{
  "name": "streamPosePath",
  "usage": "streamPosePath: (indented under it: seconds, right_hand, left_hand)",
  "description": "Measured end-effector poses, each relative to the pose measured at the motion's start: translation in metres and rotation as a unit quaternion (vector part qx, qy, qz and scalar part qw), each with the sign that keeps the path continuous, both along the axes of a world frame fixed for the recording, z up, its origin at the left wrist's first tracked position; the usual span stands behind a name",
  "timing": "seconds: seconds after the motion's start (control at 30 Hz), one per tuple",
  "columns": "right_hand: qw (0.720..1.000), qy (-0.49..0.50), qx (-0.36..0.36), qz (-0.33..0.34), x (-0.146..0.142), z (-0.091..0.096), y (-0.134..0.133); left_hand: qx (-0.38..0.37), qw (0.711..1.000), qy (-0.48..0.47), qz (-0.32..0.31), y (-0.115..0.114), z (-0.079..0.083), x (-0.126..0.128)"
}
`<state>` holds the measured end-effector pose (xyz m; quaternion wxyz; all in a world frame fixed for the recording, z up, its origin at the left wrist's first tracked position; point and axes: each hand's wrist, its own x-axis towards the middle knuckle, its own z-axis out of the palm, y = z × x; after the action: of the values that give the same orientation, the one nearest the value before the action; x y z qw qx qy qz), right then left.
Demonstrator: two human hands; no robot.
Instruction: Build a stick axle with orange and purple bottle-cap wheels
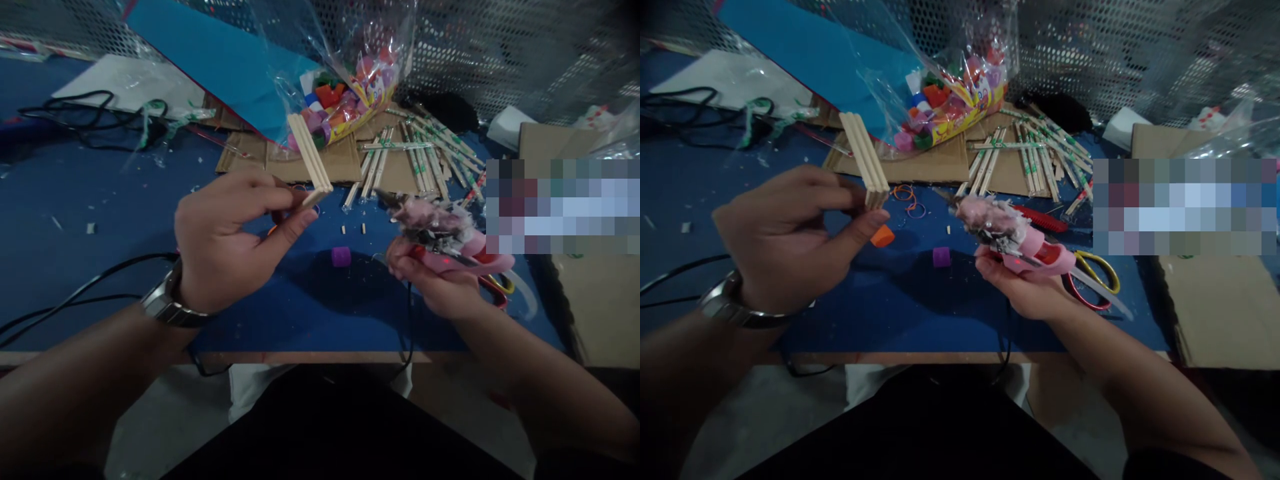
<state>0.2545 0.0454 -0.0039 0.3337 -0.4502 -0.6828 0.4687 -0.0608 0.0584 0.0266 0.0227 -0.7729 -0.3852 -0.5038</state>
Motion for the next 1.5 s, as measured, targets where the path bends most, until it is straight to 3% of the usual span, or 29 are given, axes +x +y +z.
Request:
streamPosePath:
  seconds: [0.1,0.2,0.27,0.4,0.6,0.73,0.93,1.03,1.13,1.23,1.4,1.5]
  right_hand:
    - [0.999,0.029,0.019,0.026,-0.011,0.003,0.005]
    - [0.999,0.037,0.006,-0.001,-0.022,0.007,0.008]
    - [1.000,-0.019,0.003,-0.012,-0.028,0.008,0.010]
    - [0.990,-0.133,0.048,0.017,-0.037,-0.004,0.015]
    - [0.997,-0.062,-0.024,0.024,-0.046,-0.024,0.024]
    - [0.999,-0.022,-0.036,-0.015,-0.041,-0.008,0.025]
    - [0.989,0.131,0.025,-0.061,-0.025,0.011,0.020]
    - [0.989,0.139,0.026,-0.043,-0.023,0.013,0.017]
    - [0.993,0.115,0.010,-0.004,-0.022,0.016,0.013]
    - [0.992,0.114,-0.003,0.048,-0.017,0.021,0.007]
    - [0.989,0.011,-0.039,0.142,-0.008,0.023,-0.003]
    - [0.985,-0.047,-0.042,0.160,-0.007,0.020,-0.005]
  left_hand:
    - [-0.037,0.997,-0.065,0.001,0.006,-0.001,-0.002]
    - [-0.031,0.993,-0.112,0.000,0.011,-0.002,-0.004]
    - [0.002,0.991,-0.136,-0.017,0.014,-0.003,-0.005]
    - [-0.005,0.989,-0.148,-0.017,0.014,-0.004,-0.004]
    - [0.031,0.990,-0.132,-0.021,0.013,-0.007,-0.003]
    - [0.046,0.991,-0.120,-0.040,0.013,-0.007,-0.003]
    - [0.009,0.998,-0.018,-0.066,0.003,-0.002,0.000]
    - [0.008,0.995,0.008,-0.101,-0.002,-0.002,0.002]
    - [-0.025,0.995,0.033,-0.090,-0.003,-0.002,0.002]
    - [-0.003,0.996,0.031,-0.080,-0.001,-0.005,0.000]
    - [0.021,0.999,-0.006,-0.049,0.006,-0.010,-0.004]
    - [0.026,0.999,-0.010,-0.039,0.007,-0.011,-0.005]
